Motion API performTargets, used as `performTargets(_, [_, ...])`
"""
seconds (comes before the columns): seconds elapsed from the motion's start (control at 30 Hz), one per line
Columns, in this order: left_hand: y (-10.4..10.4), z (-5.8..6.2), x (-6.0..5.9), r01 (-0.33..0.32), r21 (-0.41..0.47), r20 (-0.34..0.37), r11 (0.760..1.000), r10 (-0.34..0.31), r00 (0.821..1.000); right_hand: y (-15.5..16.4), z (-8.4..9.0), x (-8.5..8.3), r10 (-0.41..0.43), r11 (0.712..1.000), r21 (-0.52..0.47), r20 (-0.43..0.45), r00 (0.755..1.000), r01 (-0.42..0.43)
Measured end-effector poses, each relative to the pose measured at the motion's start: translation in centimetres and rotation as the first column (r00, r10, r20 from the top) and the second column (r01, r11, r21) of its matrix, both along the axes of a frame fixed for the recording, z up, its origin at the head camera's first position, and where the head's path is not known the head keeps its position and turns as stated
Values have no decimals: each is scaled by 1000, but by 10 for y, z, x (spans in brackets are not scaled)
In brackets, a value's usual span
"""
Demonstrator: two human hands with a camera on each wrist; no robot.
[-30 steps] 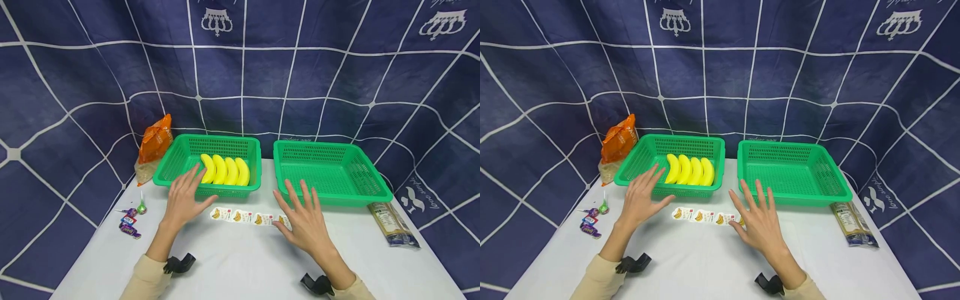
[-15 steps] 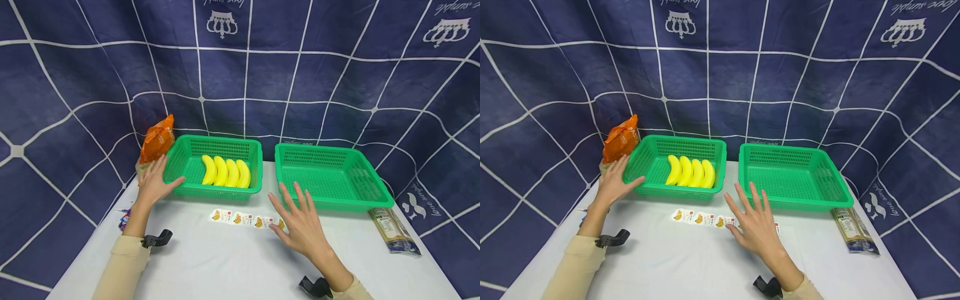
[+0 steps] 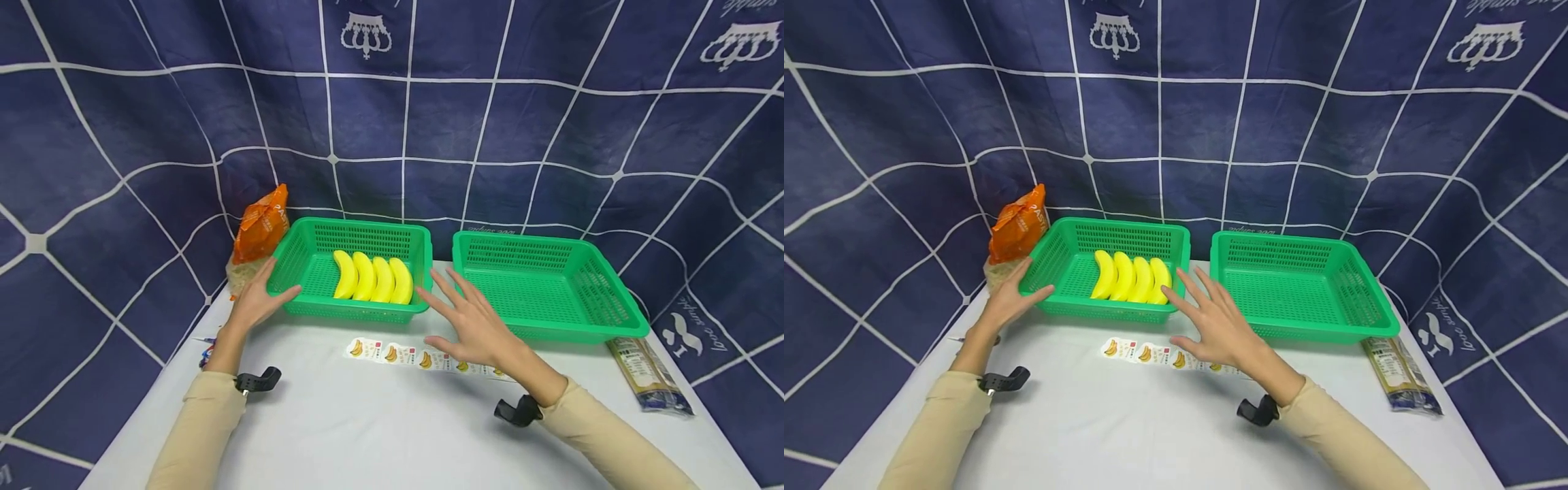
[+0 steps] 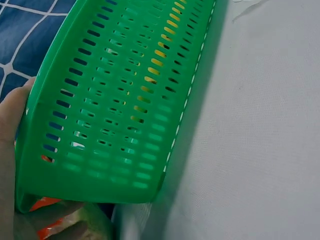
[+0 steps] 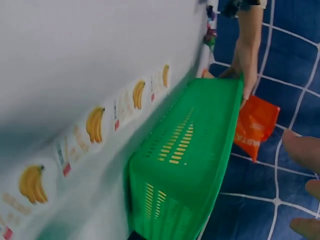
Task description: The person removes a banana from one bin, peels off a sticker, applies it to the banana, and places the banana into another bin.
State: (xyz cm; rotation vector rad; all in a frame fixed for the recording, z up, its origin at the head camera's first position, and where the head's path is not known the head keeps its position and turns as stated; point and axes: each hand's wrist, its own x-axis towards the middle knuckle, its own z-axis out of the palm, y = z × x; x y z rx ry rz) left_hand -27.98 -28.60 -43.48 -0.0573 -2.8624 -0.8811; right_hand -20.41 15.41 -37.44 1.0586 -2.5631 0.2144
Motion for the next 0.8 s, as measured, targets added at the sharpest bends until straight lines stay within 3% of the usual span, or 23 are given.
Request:
performTargets(0.13, [2, -4, -2, -4, 59, -10, 998, 4, 1000, -9, 8, -19, 25, 1000, -8, 47, 999, -25])
performTargets(0.23, [2, -6, -2, -22, 83, -16, 996, 23, 1000, -21, 15, -35, 45, 998, -52, 139, 989, -38])
performTargets(0.47, [0, -6, 0, -27, 91, -32, 996, 30, 999, -55, 31, -65, 96, 993, -94, 355, 930, -67])
performTargets(0.8, [1, -6, 0, -36, 94, -14, 995, 38, 999, -98, 47, -102, 92, 995, -14, 477, 874, -97])
